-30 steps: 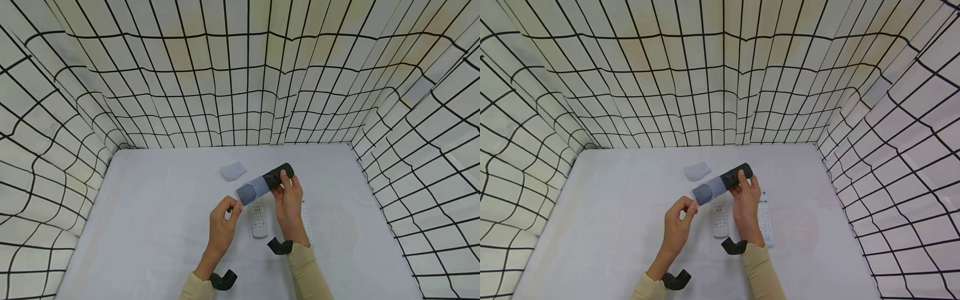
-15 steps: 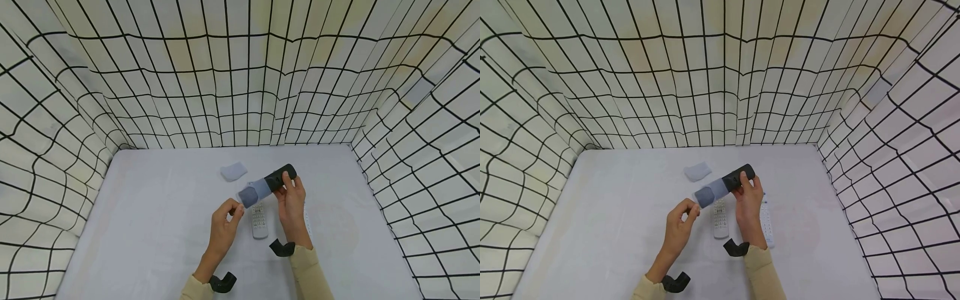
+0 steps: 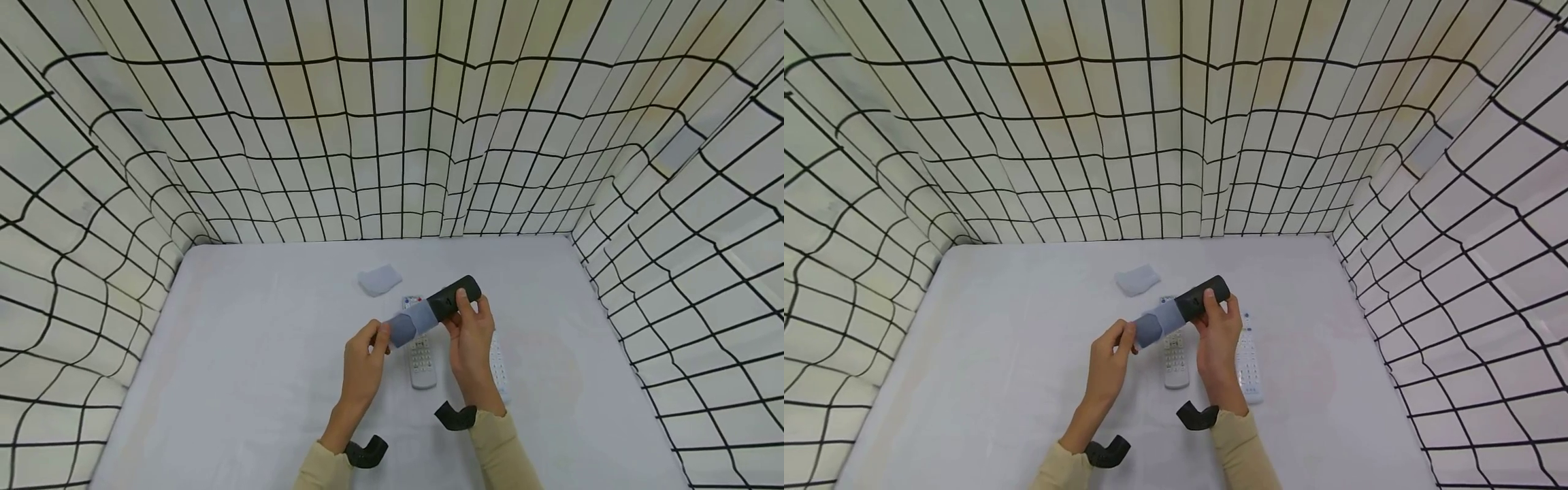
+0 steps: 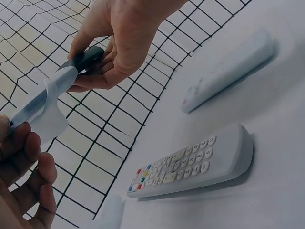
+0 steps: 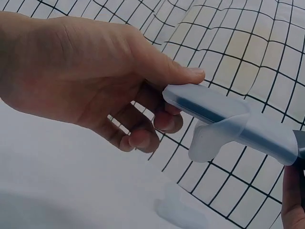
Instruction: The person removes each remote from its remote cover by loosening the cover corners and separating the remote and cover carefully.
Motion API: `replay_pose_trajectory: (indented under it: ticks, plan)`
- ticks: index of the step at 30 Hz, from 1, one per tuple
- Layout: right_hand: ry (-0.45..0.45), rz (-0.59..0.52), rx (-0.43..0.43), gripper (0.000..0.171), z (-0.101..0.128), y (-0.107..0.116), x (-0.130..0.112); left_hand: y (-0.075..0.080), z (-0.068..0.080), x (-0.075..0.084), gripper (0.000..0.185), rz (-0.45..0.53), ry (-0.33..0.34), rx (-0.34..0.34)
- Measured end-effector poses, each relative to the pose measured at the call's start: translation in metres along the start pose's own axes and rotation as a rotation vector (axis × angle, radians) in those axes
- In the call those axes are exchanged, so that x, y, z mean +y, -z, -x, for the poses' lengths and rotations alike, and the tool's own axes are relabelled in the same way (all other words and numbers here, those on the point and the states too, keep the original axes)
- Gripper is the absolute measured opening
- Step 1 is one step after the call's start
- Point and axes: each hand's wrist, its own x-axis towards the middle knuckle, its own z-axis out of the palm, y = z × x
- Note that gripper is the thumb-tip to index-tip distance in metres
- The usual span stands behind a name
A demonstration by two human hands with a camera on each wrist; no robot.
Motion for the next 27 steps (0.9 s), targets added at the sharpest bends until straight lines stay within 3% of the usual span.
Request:
replay_pose_trajectory:
  ticks: [9,16,27]
  plan:
    - [-0.016,-0.040,0.020,0.029,-0.009,0.004,-0.011,-0.008,-0.003,0.001,0.028,-0.162,-0.278,0.103]
    - [-0.098,-0.068,0.009,0.033,-0.014,0.002,-0.015,-0.007,-0.001,0.005,0.030,-0.122,-0.350,0.129]
    - [-0.118,-0.101,-0.025,0.028,-0.021,-0.006,-0.019,-0.004,0.001,0.011,0.031,-0.049,-0.447,0.141]
